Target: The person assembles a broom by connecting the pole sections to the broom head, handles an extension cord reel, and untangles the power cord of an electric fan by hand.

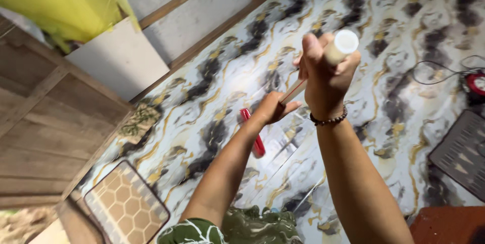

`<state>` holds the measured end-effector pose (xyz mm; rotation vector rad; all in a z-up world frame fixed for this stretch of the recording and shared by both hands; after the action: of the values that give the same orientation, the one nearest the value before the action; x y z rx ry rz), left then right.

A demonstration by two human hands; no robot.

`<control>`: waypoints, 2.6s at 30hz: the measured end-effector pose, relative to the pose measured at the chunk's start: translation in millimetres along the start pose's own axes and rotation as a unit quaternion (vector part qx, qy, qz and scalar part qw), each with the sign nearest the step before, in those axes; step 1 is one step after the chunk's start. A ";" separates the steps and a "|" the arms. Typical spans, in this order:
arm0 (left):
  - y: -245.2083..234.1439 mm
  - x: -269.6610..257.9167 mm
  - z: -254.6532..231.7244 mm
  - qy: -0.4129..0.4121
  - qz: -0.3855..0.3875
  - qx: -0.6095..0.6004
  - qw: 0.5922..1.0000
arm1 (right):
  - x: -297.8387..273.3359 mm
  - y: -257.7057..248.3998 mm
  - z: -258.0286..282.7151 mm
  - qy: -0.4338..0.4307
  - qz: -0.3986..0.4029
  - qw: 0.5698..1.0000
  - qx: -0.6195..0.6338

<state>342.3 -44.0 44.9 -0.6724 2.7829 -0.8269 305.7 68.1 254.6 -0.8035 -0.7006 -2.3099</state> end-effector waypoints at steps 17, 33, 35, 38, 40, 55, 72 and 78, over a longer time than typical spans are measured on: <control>-118.5 -144.8 79.2 -0.131 -0.172 -0.095 0.972 | -46.2 132.7 -50.6 0.217 0.127 0.950 0.184; -168.2 -183.1 174.8 -0.130 -0.109 -0.069 0.983 | -111.4 224.2 -64.0 0.240 0.142 0.960 0.004; -160.4 -190.2 172.2 -0.118 -0.109 -0.065 0.985 | -117.7 211.2 -50.3 0.240 0.154 0.958 -0.036; -157.6 -193.5 166.3 -0.113 -0.124 -0.033 0.985 | -119.3 197.3 -34.0 0.230 0.186 0.955 -0.013; -148.6 -198.5 159.6 -0.121 -0.128 -0.006 0.984 | -121.7 188.7 -27.1 0.232 0.206 0.950 -0.032; -41.2 -165.1 77.8 0.065 -0.107 0.006 0.992 | -127.9 56.7 28.1 0.175 0.087 0.977 -0.089; 7.1 -158.7 46.7 0.023 -0.029 -0.007 0.999 | -140.1 17.6 55.8 0.152 -0.008 0.985 -0.077; -4.2 -135.8 53.4 0.086 -0.042 -0.040 0.995 | -125.7 29.8 40.1 0.121 -0.071 0.985 -0.096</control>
<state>478.8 -9.8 6.2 -0.7696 2.9739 -0.8290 421.5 117.2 204.8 -0.5564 -0.4442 -2.5788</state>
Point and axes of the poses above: each hand's wrist, its own x-axis towards the middle knuckle, its own y-axis out of the palm, z = x × y, the point moved 1 cm from there along x, towards the middle knuckle, and after that the axes turned 7 degrees about -y, right-handed, at the moved point
